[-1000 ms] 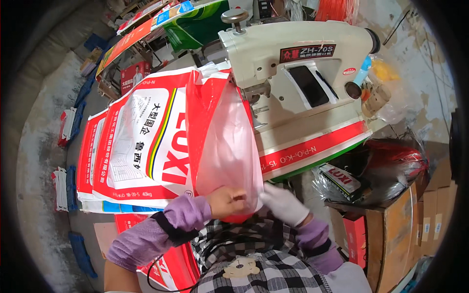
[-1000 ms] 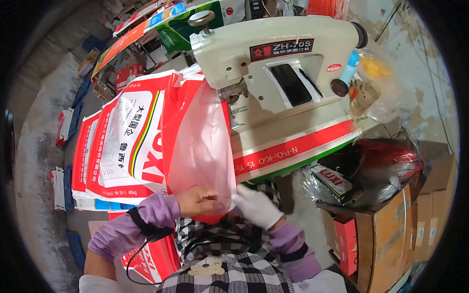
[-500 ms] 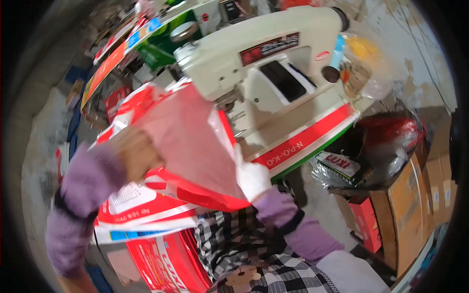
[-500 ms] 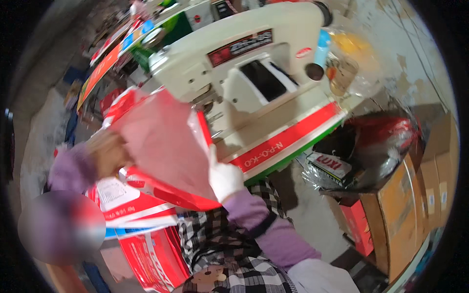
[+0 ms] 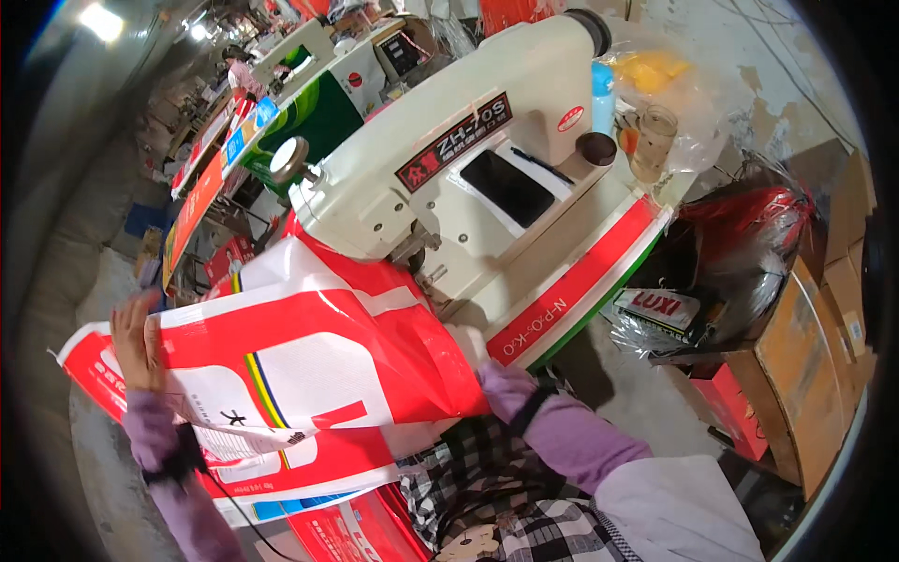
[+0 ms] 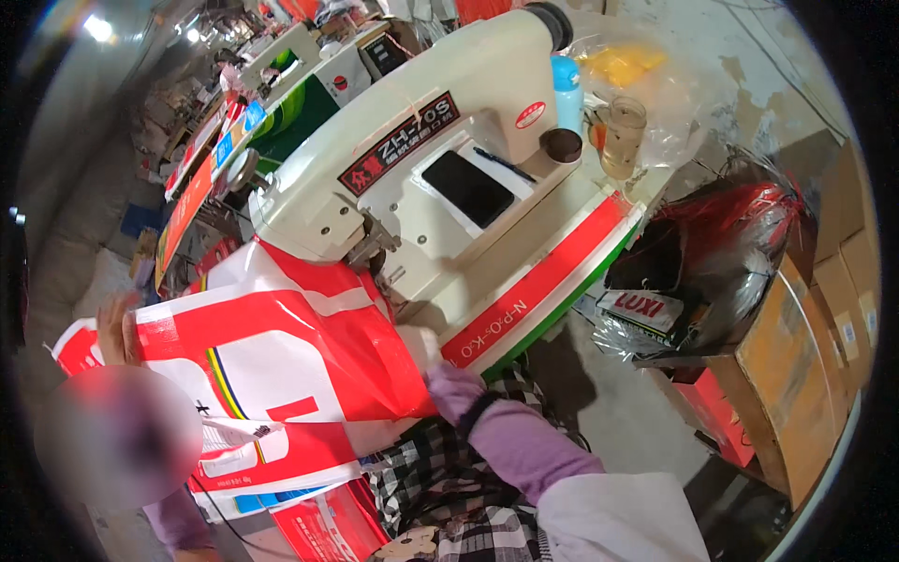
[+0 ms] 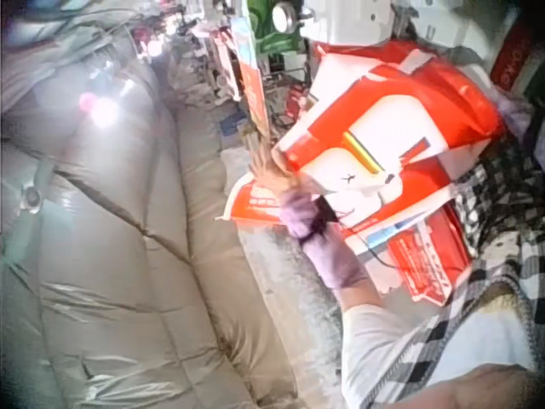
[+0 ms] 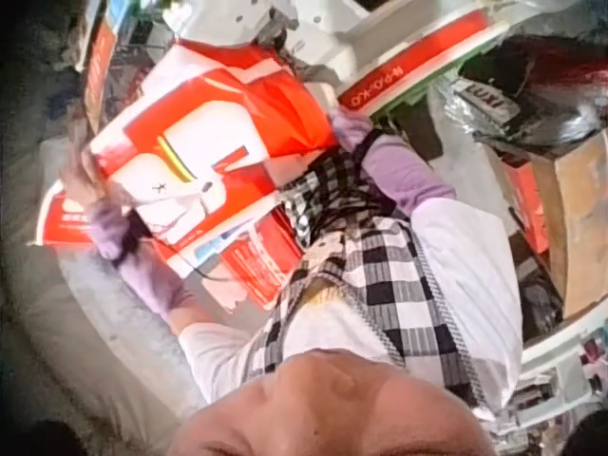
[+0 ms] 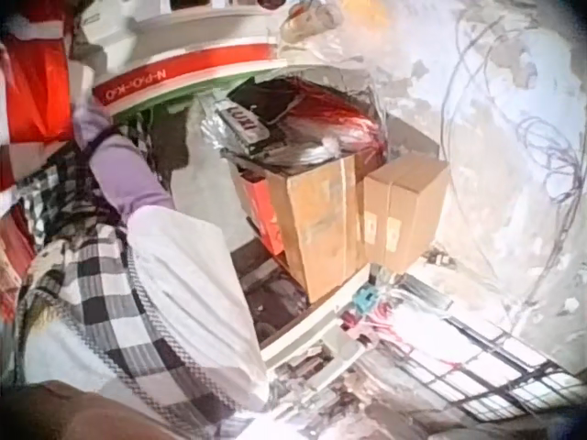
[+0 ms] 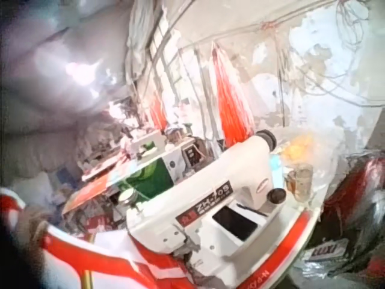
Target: Sewing the edges of large plastic or woven bags using an industrial sewing machine.
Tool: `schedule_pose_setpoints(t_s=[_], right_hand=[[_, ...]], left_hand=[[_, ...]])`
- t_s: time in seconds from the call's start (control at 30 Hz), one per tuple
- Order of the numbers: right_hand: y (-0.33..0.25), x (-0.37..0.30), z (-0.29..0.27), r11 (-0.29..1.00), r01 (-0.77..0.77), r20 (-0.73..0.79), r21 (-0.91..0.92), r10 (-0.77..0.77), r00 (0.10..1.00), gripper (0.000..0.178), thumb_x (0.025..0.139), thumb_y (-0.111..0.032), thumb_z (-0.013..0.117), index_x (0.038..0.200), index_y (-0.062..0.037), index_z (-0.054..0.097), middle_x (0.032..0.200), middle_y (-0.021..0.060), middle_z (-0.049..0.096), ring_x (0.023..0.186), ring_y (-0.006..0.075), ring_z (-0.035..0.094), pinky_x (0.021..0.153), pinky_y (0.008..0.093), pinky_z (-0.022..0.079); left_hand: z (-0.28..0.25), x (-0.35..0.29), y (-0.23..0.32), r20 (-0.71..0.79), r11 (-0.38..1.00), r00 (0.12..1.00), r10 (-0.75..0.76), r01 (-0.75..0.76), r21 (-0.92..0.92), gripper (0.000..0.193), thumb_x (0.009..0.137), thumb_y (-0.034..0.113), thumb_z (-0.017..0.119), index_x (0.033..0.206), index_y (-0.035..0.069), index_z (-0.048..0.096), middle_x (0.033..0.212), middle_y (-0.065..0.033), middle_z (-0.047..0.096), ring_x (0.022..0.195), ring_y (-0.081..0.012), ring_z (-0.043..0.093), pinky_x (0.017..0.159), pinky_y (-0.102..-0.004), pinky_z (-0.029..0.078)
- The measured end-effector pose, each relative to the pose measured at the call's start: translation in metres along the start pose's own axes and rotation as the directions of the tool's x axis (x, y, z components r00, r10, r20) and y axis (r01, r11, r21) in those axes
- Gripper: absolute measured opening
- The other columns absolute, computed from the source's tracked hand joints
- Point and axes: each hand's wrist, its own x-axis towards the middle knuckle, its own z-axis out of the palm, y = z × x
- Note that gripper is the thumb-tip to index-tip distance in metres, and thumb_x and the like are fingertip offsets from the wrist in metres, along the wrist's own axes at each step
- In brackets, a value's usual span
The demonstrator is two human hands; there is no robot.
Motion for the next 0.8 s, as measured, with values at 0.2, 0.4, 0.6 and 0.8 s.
schedule_pose_setpoints(t_s=[0.2,0.4,0.6,0.8], right_hand=[[-0.014,-0.091,-0.051,0.784,0.475,-0.24,0.399,-0.411,0.88,0.038,0.081,-0.027,0.063,0.11,-0.0028,0.063,0.122,0.0127,0.057,0.126,0.0324,0.044,0.107,0.0459,0.028],[-0.041,-0.122,-0.074,0.717,0.427,-0.129,0.551,-0.433,0.892,0.03,0.086,-0.031,0.063,0.098,-0.0043,0.068,0.106,0.0116,0.064,0.109,0.0322,0.055,0.095,0.0429,0.04],[0.024,-0.144,-0.046,0.778,0.18,0.14,0.602,-0.325,0.935,0.027,0.087,-0.026,0.063,0.091,0.0008,0.067,0.091,0.0171,0.063,0.085,0.0306,0.063,0.077,0.0376,0.05],[0.021,-0.134,-0.04,0.728,0.107,0.177,0.677,-0.302,0.937,0.035,0.087,-0.031,0.067,0.11,-0.0048,0.066,0.106,0.0137,0.068,0.092,0.022,0.066,0.085,0.0345,0.05]], left_hand=[[0.045,-0.121,-0.163,0.189,0.704,0.681,-0.708,0.701,0.111,0.035,0.1,0.027,0.046,0.11,-0.001,0.064,0.097,-0.0257,0.065,0.075,-0.0227,0.065,0.06,-0.0375,0.048],[-0.108,-0.238,-0.147,-0.358,0.868,0.794,-0.491,0.482,-0.121,0.034,0.098,0.02,0.049,0.116,-0.006,0.061,0.103,-0.0203,0.066,0.087,-0.024,0.064,0.08,-0.0314,0.049],[-0.112,-0.389,0.076,-0.079,0.759,0.755,-0.651,0.643,-0.103,0.018,0.089,0.01,0.058,0.102,0.0,0.065,0.085,-0.0112,0.064,0.069,-0.0229,0.06,0.064,-0.0326,0.048],[0.0,-0.481,0.095,0.588,0.618,0.474,-0.655,0.784,0.056,0.019,0.092,0.02,0.059,0.09,0.001,0.061,0.088,-0.0071,0.06,0.076,-0.0212,0.059,0.068,-0.0353,0.05]])
